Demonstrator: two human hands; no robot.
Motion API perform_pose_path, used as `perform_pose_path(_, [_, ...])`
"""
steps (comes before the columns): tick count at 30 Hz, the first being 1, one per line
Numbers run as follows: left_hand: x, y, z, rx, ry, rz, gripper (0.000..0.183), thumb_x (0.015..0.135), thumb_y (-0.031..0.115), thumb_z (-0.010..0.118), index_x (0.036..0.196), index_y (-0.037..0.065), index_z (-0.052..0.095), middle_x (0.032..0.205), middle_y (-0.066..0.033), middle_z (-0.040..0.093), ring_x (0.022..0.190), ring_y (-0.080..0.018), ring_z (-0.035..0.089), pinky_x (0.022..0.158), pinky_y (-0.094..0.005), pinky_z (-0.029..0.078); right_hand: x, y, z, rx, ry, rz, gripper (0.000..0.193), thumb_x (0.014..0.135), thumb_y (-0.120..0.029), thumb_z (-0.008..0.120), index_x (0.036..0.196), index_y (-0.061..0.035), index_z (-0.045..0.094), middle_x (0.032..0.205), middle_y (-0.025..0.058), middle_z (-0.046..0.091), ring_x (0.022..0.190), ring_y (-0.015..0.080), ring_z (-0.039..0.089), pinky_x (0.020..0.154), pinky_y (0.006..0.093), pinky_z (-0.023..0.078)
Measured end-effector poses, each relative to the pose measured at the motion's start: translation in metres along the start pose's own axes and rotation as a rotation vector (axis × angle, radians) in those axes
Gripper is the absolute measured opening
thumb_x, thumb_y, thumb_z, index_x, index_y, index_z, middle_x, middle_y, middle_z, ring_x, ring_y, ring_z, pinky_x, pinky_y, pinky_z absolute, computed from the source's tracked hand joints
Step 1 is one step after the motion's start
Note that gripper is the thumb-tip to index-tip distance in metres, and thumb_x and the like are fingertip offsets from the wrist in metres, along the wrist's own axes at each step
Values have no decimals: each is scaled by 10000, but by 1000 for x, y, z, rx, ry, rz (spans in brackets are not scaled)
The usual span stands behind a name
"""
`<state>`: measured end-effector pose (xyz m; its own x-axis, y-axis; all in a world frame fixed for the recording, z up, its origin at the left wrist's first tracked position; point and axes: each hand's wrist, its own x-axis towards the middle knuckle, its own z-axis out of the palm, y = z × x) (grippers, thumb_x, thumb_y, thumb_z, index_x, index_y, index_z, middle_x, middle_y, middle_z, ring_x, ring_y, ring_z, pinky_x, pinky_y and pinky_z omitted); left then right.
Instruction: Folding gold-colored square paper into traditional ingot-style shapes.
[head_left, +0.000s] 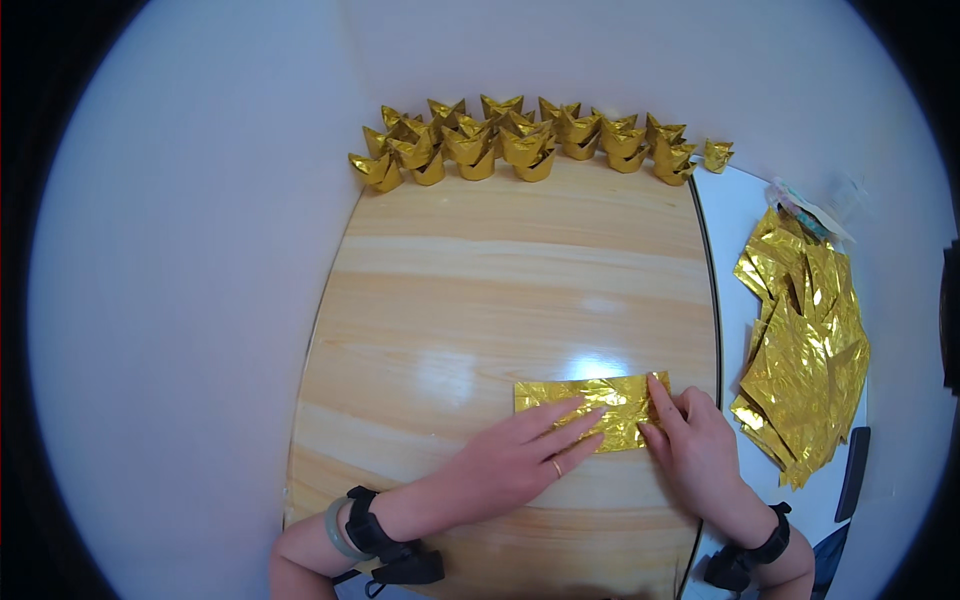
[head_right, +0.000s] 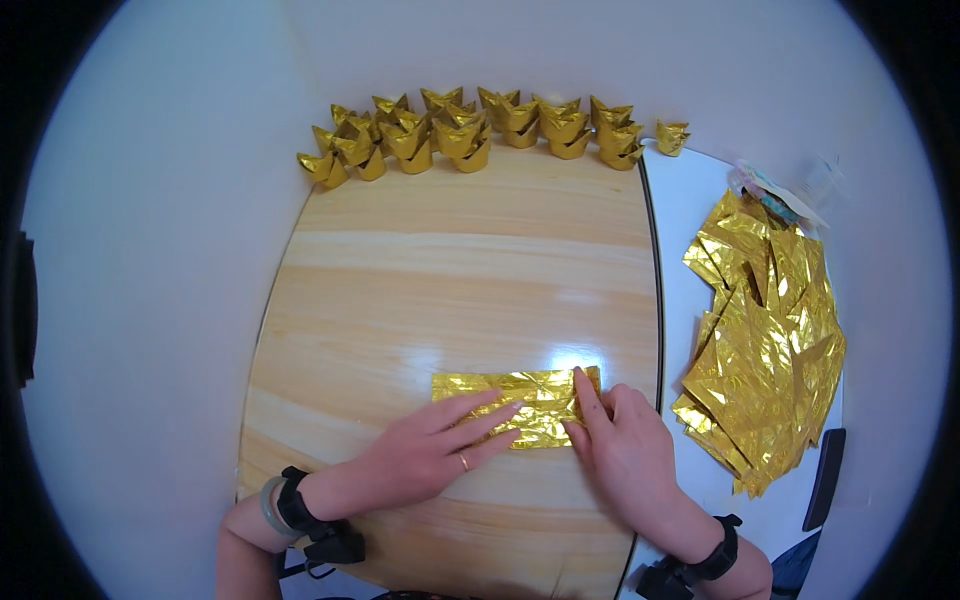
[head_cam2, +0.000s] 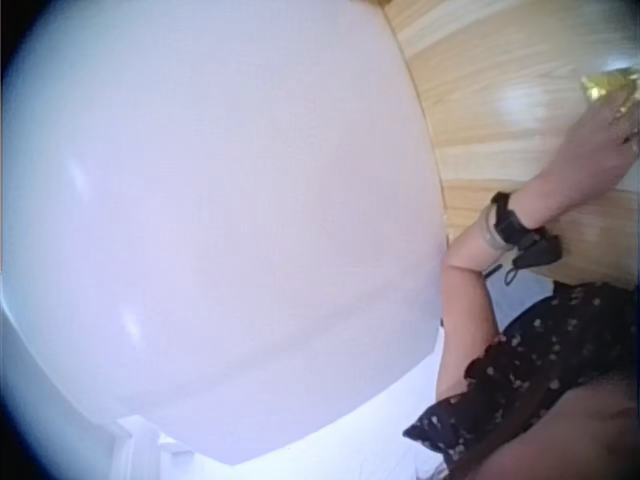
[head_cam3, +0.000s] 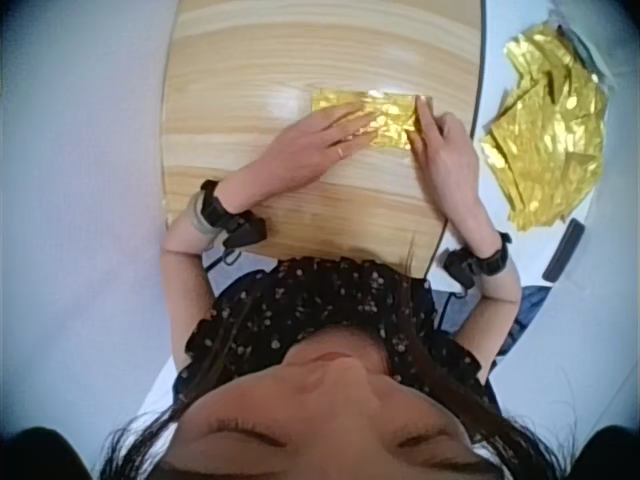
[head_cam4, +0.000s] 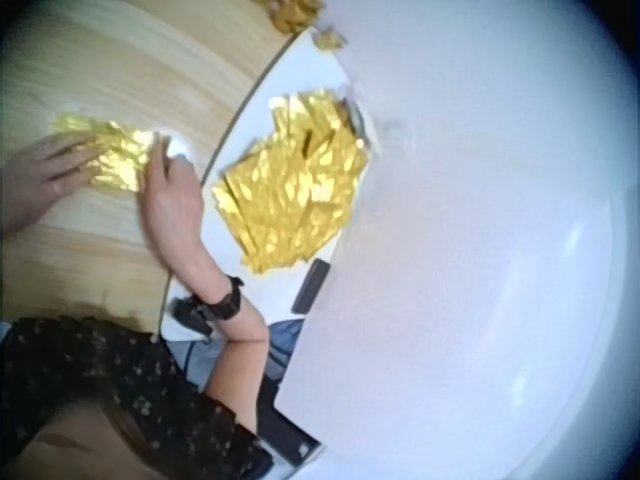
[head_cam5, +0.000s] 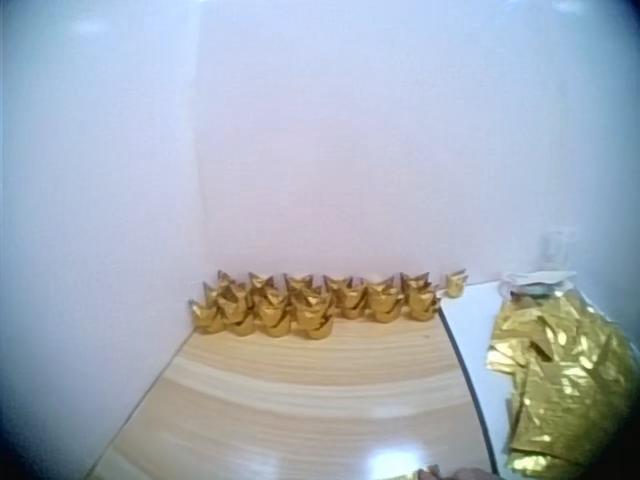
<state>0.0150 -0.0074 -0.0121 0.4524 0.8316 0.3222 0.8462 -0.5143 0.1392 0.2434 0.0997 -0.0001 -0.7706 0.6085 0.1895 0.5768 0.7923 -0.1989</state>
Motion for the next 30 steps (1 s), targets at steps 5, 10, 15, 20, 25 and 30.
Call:
perform_pose_path(5, [-1, 11, 2, -356, -228, -110, 662, 883, 337, 611, 1452, 112, 357, 1539, -162, 264, 1420, -369, 250, 1093, -475, 347, -1, 1, 1, -34, 1, -18, 540, 798, -192, 715, 1289, -29, 559, 816, 62, 482, 745, 211, 528, 624, 326, 459])
perform_pose_path(10, [1, 13, -1, -305, -284, -95, 675, 892, 394, 594, 1466, 140, 345, 1552, -198, 205, 1437, -376, 201, 1114, -503, 300, 1, 0, -1, -66, 10, -24, 531, 806, -197, 710, 1289, -34, 562, 806, 57, 473, 733, 202, 525, 611, 324, 451])
perform_pose_path(15, [0, 13, 2, -292, -280, -97, 657, 904, 431, 571, 1460, 152, 359, 1546, -221, 204, 1435, -388, 202, 1108, -513, 297, 0, -1, -5, -121, -34, 17, 600, 782, -213, 723, 1310, -11, 524, 842, 80, 480, 801, 245, 522, 685, 358, 449])
perform_pose_path(20, [1, 13, 1, -269, -278, -97, 639, 903, 449, 572, 1443, 159, 391, 1539, -226, 218, 1430, -392, 213, 1106, -512, 298, 7, -9, -12, -67, -35, -235, 818, 771, -393, 720, 1379, 44, 392, 1364, 215, 437, 1243, 340, 452, 1057, 417, 354])
perform_pose_path(25, [3, 14, -1, -261, -320, -113, 655, 887, 449, 593, 1446, 176, 387, 1526, -249, 227, 1423, -396, 230, 1106, -500, 301, 6, -14, -5, 52, -278, -369, 1013, 785, -676, 551, 1389, 109, 335, 1492, 262, 303, 1406, 352, 294, 1140, 445, 251])
perform_pose_path(30, [2, 14, -5, -228, -271, -102, 728, 866, 469, 609, 1452, 115, 362, 1499, -291, 249, 1411, -407, 249, 1111, -483, 294, 4, -12, -4, 19, -281, -279, 994, 797, -670, 553, 1395, 97, 346, 1485, 264, 309, 1400, 365, 297, 1129, 455, 267])
